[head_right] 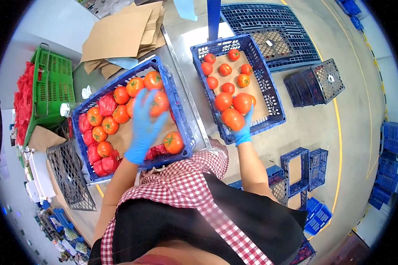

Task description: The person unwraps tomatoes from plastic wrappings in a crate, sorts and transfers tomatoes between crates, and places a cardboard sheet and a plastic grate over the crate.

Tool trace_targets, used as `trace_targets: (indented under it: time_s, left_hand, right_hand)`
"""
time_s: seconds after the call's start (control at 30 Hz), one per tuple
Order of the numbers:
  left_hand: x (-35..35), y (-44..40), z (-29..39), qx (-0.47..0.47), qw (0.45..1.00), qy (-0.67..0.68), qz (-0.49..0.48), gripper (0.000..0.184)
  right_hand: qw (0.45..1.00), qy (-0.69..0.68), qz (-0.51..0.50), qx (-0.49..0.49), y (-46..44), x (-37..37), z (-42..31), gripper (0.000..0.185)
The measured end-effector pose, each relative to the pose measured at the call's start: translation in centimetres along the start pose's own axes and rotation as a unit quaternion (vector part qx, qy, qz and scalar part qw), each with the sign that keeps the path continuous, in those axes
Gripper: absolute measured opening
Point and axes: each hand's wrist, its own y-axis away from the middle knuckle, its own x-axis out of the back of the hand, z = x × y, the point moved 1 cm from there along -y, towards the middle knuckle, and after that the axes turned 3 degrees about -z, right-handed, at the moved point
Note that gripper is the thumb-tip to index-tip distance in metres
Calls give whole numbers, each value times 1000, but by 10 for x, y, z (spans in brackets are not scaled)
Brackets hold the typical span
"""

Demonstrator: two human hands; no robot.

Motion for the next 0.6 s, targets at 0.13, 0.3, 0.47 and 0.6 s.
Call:
trace_targets:
  time_s: [0.13, 0.3, 0.47, 0.6]
  left_hand:
    - [8, 65, -104, 147, 988, 8, -52, 78]
    - [-14, 83, -100, 143, 989, 36, 24, 76]
    - [-9, 69, -127, 268, 938, 216, 45, 66]
    - [20, 65, -124, 352, 830, 433, 21, 67]
  right_hand:
    - [992, 34, 117, -37, -9, 82, -17, 62]
    - [950, 135, 283, -12, -52, 162, -23, 60]
    - [832, 517, -2, 202, -76, -16, 19, 40]
    - [416, 808, -344, 234, -22, -189, 100, 57]
